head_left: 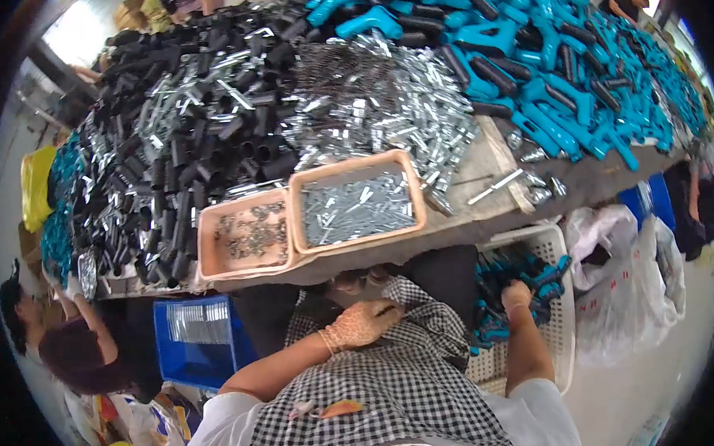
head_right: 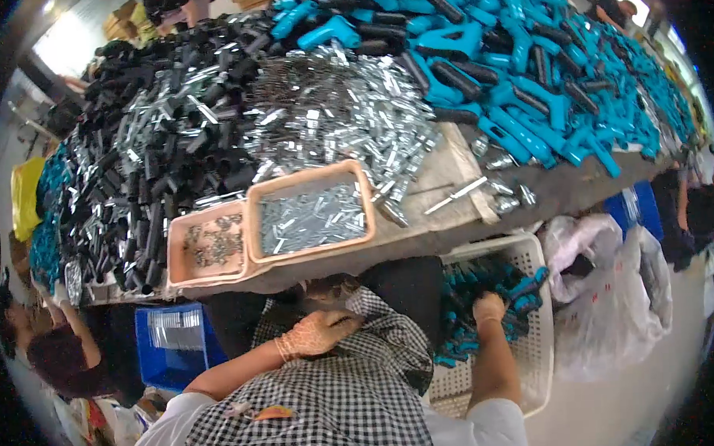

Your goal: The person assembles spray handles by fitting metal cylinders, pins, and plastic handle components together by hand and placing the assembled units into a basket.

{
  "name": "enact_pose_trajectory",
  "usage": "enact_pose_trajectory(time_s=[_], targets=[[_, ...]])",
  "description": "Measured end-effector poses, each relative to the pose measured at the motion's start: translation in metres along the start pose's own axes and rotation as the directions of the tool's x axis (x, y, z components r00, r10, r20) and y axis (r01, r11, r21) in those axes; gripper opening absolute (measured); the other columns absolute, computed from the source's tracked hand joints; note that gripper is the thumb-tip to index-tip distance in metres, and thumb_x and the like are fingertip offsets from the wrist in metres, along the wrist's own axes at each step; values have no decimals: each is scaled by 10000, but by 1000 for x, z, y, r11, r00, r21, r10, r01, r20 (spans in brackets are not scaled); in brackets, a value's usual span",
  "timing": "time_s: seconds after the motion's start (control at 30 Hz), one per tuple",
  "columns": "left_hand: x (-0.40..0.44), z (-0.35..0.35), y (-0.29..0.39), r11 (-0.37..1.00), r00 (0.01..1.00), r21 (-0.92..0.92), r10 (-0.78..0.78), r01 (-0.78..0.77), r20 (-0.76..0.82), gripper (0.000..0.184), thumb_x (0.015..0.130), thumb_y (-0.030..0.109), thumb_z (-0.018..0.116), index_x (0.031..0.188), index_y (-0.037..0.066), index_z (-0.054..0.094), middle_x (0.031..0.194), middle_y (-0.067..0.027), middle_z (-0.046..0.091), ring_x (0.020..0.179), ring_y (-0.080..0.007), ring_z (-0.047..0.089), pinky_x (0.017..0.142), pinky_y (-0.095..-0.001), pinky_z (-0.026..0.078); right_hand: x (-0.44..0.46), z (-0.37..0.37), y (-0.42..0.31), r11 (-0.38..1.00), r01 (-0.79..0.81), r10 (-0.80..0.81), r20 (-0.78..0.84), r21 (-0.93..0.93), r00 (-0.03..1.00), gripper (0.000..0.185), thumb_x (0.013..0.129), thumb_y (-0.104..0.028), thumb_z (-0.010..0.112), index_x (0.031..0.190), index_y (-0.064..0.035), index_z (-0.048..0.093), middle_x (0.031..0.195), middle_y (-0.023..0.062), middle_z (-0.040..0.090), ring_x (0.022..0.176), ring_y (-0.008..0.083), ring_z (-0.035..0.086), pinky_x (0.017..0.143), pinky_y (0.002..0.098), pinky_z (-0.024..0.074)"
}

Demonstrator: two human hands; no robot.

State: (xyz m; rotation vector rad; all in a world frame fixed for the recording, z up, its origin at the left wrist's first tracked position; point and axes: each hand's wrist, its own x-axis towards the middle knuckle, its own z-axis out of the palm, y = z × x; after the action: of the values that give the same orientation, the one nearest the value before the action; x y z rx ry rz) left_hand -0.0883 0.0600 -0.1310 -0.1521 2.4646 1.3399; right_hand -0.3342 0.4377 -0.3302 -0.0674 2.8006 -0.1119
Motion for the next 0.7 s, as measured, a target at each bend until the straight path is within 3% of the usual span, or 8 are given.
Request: enact_pose_trajectory(time_s=[0.13, 0.2, 0.23, 0.37, 0.47, 0.6, 0.67, 0.7], targets=[[-7, -1, -4, 999, 998, -22, 41, -42, -46, 434, 1002, 432, 526, 1227, 91, 675, 1087, -209, 706, 995, -383, 683, 893, -449, 524, -7, -18, -8, 982, 122, -120, -21, 142, 993, 224, 864, -188, 614, 944, -28, 749, 1031, 221, 719, 996, 411, 669, 911, 473, 530], [-13, -17, 18, 991, 999, -130, -16, 12, -31, 437, 1003, 435, 520, 1211, 86, 681, 1079, -201, 708, 984, -383, 685, 889, -454, 523, -21, -36, -26, 909, 270, -154, -346, 319, 926, 201, 871, -138, 631, 956, 16, 729, 1045, 229, 708, 994, 406, 659, 900, 461, 523], [-18, -22, 25, 990, 998, -142, -15, 5, -68, 395, 1003, 380, 547, 1186, 60, 687, 1054, -185, 715, 950, -339, 703, 870, -428, 532, -31, -46, -37, 849, 357, -136, -492, 389, 860, 191, 875, -112, 639, 963, 38, 720, 1052, 233, 702, 993, 404, 654, 894, 455, 519], [-35, -59, 49, 949, 957, -236, 151, -210, -247, 287, 997, 240, 588, 1144, 16, 691, 998, -142, 725, 881, -231, 706, 805, -357, 552, -84, -127, -111, 489, 611, -188, -609, 622, 770, 144, 878, 13, 606, 992, 46, 687, 964, 159, 689, 916, 299, 647, 851, 373, 513], [-50, -105, 62, 980, 849, -72, 125, -188, -514, 277, 984, 243, 596, 1086, 16, 720, 942, -183, 724, 871, -259, 719, 768, -384, 557, -124, -180, -166, 357, 685, -276, -629, 635, 727, 141, 865, 41, 598, 974, 34, 687, 937, 146, 686, 884, 267, 648, 839, 352, 515], [-45, -205, 45, 943, 623, 200, -10, 267, -782, 267, 943, 231, 600, 1050, 26, 734, 903, -228, 709, 872, -347, 716, 741, -435, 552, -167, -228, -233, 204, 813, -516, -646, 545, 562, 149, 822, 31, 622, 948, 12, 699, 896, 149, 698, 818, 279, 677, 771, 356, 533], [-35, -254, -5, 827, 633, 470, 191, 308, -751, 223, 909, 205, 601, 976, 45, 741, 912, -207, 715, 897, -360, 705, 760, -470, 549, -173, -239, -261, 83, 880, -719, -583, 467, 377, 169, 788, 9, 651, 946, -5, 710, 897, 163, 702, 824, 322, 689, 775, 389, 546], [-26, -273, -29, 741, 705, 552, 153, 383, -693, 196, 894, 198, 602, 908, 51, 730, 892, -189, 717, 886, -353, 706, 766, -486, 546, -180, -244, -278, 32, 895, -778, -551, 445, 302, 181, 775, 1, 658, 946, -13, 715, 904, 164, 707, 831, 338, 689, 776, 403, 550]])
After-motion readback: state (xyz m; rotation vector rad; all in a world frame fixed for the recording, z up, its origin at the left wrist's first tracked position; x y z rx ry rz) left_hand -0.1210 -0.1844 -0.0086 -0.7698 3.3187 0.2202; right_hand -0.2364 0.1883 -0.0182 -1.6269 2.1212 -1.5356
